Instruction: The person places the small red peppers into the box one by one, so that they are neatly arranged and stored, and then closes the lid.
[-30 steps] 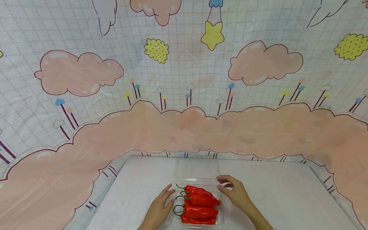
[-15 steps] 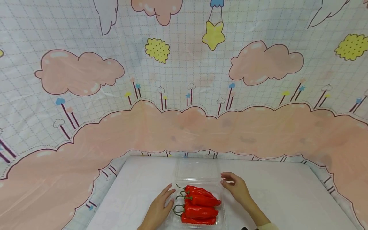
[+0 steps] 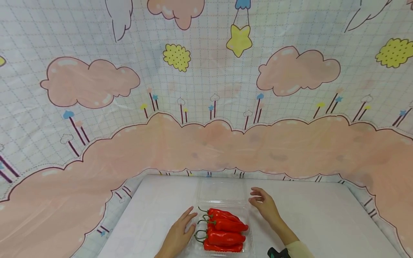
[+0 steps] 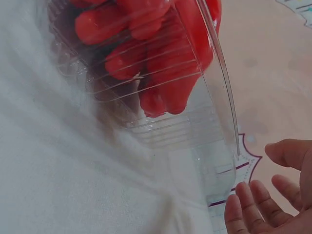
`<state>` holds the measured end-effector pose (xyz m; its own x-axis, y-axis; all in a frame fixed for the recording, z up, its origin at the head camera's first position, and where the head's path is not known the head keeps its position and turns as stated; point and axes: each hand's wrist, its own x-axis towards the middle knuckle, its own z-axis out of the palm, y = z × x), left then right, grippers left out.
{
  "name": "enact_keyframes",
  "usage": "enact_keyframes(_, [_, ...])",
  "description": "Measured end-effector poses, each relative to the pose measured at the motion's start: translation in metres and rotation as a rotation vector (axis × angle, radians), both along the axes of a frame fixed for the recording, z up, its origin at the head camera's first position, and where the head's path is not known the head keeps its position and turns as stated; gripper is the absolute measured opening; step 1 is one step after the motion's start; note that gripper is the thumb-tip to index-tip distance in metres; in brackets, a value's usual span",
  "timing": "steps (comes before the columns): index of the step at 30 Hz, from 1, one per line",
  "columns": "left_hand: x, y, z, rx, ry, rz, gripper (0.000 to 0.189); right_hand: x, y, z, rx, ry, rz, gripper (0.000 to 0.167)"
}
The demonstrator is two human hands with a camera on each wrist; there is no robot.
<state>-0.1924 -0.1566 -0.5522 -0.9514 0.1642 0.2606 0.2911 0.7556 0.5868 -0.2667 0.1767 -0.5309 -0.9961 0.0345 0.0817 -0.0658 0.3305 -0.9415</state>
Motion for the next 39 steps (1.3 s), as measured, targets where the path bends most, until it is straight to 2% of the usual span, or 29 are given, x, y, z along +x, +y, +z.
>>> enact_keyframes(8, [0.000, 0.000, 0.000, -0.001, -0.005, -0.002, 0.035, -0.011, 0.001, -0.004, -0.090, -0.034, 0.004, 0.046])
enact_keyframes(14, [0.000, -0.001, -0.001, -0.007, 0.001, -0.004, 0.035, -0.020, 0.001, -0.006, -0.143, -0.105, -0.005, 0.044])
enact_keyframes(21, [0.000, -0.001, -0.002, -0.016, 0.001, -0.004, 0.035, -0.026, 0.002, -0.012, -0.280, -0.191, -0.004, 0.043])
enact_keyframes(32, [0.000, -0.001, 0.000, -0.024, -0.003, -0.002, 0.034, -0.035, 0.005, -0.023, -0.446, -0.271, 0.022, 0.047])
enact_keyframes(39, [0.000, -0.002, 0.000, -0.021, -0.005, -0.009, 0.034, -0.037, 0.000, -0.021, -0.464, -0.287, 0.033, 0.048])
